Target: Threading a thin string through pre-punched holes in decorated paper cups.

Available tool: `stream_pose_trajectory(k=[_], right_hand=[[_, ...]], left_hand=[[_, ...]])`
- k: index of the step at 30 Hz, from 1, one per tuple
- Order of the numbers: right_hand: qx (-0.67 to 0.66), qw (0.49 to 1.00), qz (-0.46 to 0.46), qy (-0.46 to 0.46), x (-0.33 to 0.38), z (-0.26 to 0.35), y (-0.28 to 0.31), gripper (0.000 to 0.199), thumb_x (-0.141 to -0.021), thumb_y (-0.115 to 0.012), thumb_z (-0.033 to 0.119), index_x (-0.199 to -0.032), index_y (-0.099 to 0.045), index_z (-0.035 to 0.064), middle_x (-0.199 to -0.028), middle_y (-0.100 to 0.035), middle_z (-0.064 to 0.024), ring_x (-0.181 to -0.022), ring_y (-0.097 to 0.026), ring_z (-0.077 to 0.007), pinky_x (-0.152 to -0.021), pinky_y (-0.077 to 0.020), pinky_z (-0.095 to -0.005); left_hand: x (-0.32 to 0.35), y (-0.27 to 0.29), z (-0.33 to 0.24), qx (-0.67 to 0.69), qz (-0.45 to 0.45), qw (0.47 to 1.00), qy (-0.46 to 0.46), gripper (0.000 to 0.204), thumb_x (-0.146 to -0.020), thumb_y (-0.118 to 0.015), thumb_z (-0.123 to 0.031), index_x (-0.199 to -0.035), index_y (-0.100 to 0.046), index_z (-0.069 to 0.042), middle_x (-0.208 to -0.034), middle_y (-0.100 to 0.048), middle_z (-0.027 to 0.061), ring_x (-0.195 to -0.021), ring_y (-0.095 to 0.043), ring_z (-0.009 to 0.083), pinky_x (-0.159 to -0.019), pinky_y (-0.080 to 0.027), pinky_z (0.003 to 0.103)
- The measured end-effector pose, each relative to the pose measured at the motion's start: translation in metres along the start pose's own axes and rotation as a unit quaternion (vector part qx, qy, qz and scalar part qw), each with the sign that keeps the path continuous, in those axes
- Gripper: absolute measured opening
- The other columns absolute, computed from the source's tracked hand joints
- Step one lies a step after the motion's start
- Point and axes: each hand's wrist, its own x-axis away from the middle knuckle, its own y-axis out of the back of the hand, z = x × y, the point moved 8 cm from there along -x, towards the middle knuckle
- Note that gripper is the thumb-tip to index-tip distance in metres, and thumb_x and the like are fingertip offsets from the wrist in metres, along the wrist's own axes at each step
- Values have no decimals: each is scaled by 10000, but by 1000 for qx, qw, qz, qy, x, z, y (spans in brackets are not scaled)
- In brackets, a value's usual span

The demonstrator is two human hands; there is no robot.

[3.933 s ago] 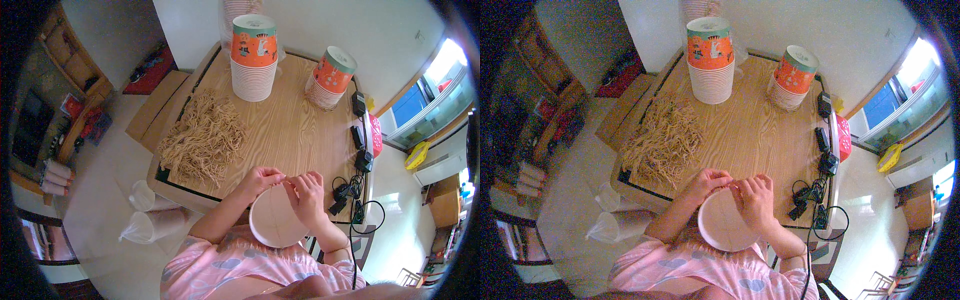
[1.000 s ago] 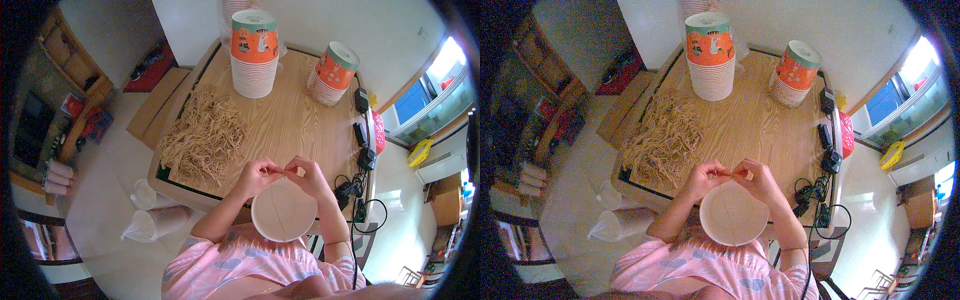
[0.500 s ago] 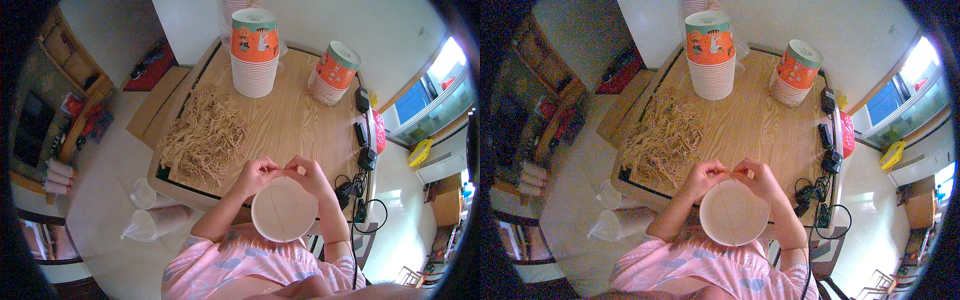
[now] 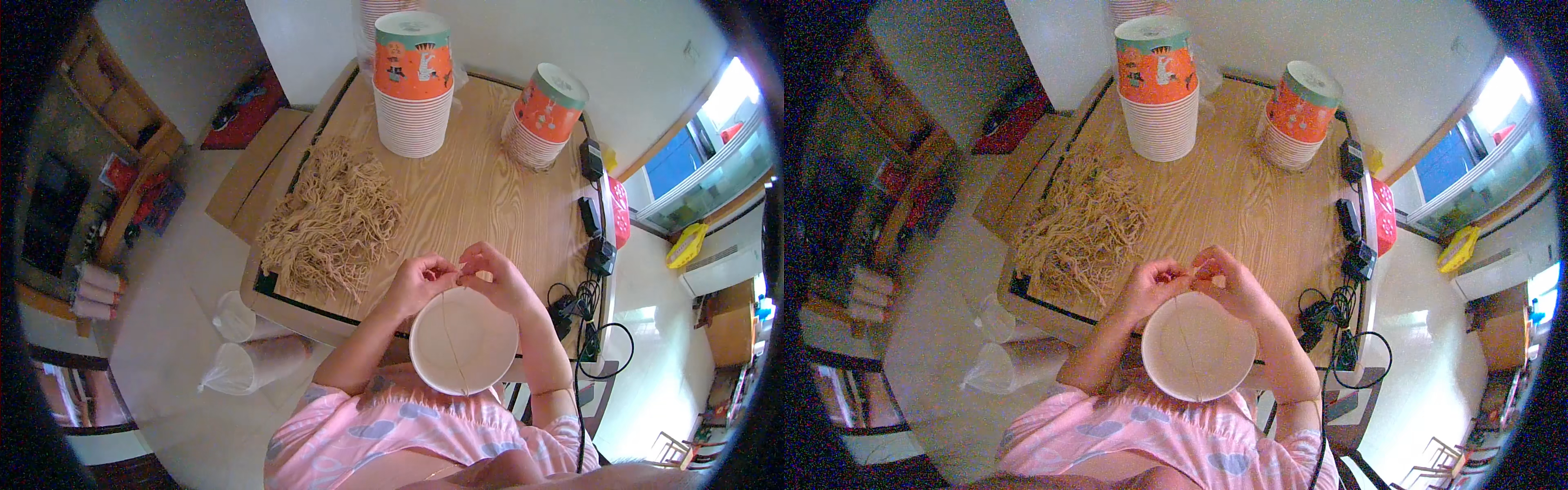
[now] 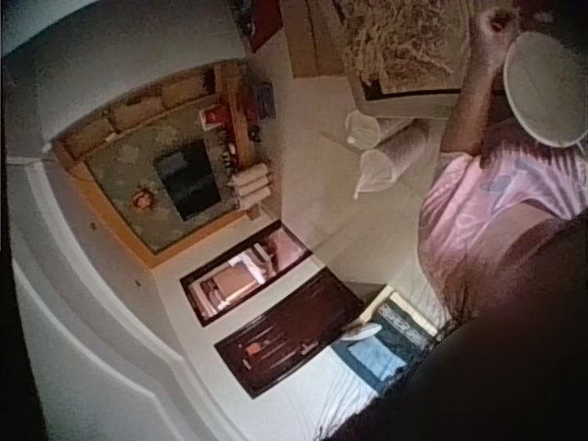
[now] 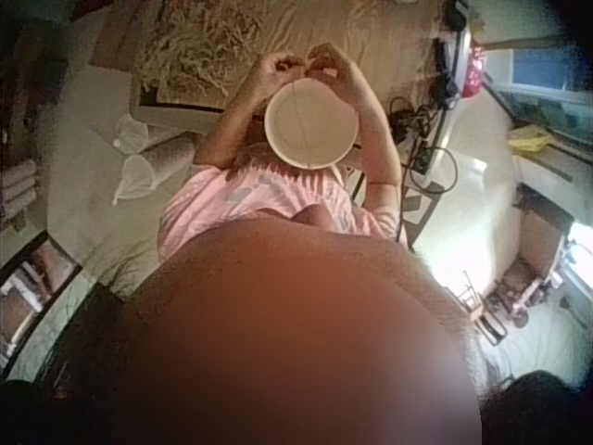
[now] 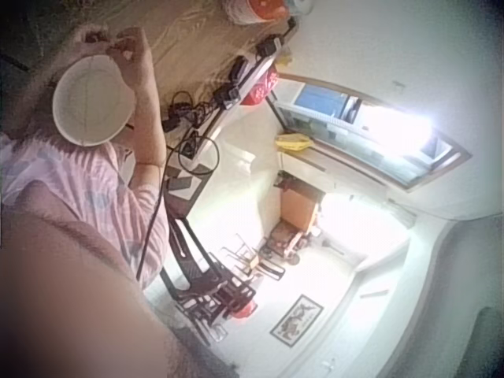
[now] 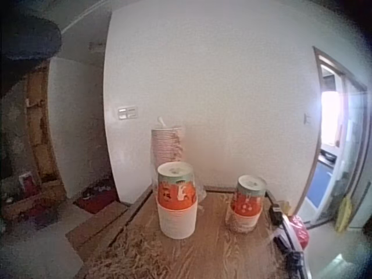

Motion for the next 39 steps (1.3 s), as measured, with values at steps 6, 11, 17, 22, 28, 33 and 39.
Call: stream_pose_trajectory(k=[6,11,17,22,28,33,39], right_hand=[[3,1000,6,-5,0,-7,3,253,-776,-639,2,-990,-513,49,-853,-589,-37,-805,-585,-121,-727,-474,-270],[2,1000,-1,10,0,-9,3,237,-775,-638,-3,-976,-522,42,-844,-573,-20,-797,-573,-112,-725,-470,-262],[14,1000,1,19,1,-4,1,216,-776,-650,22,-957,-533,39,-844,-559,-9,-792,-565,-103,-720,-467,-261],[22,1000,14,-16,3,-3,-2,241,-755,-697,83,-934,-539,50,-813,-558,0,-777,-559,-99,-711,-462,-259],[-14,999,49,-15,24,-2,-13,217,-741,-716,101,-882,-561,48,-781,-574,-4,-746,-554,-104,-686,-458,-252],[26,999,-9,-38,49,26,-13,187,-719,-676,-8,-857,-554,23,-793,-559,-16,-771,-541,-107,-713,-441,-242],[27,997,-8,-66,35,-6,-2,117,-773,-635,16,-866,-565,11,-802,-577,-16,-788,-560,-100,-727,-454,-235]], left_hand=[[4,0,-1,9,37,999,13,124,-795,-654,-102,-864,-639,-1,-760,-629,5,-681,-566,59,-621,-478,221],[4,2,8,71,27,996,40,89,-813,-624,-67,-876,-622,-4,-775,-626,5,-709,-576,61,-660,-485,223],[4,0,12,116,53,990,62,65,-822,-592,-29,-883,-590,-7,-802,-618,12,-752,-590,79,-703,-490,230],[6,-1,9,142,63,987,48,60,-826,-575,-14,-886,-577,-9,-812,-613,18,-764,-591,81,-708,-490,235],[20,-8,-7,105,126,986,-10,61,-812,-601,-75,-859,-574,-47,-799,-600,-1,-769,-569,86,-711,-469,245],[37,-20,-11,147,173,974,2,64,-840,-565,-73,-884,-559,-26,-810,-589,-2,-782,-554,56,-710,-461,222],[17,-22,4,142,121,982,21,46,-846,-554,-50,-881,-556,-22,-789,-584,-7,-730,-559,53,-666,-470,213]])
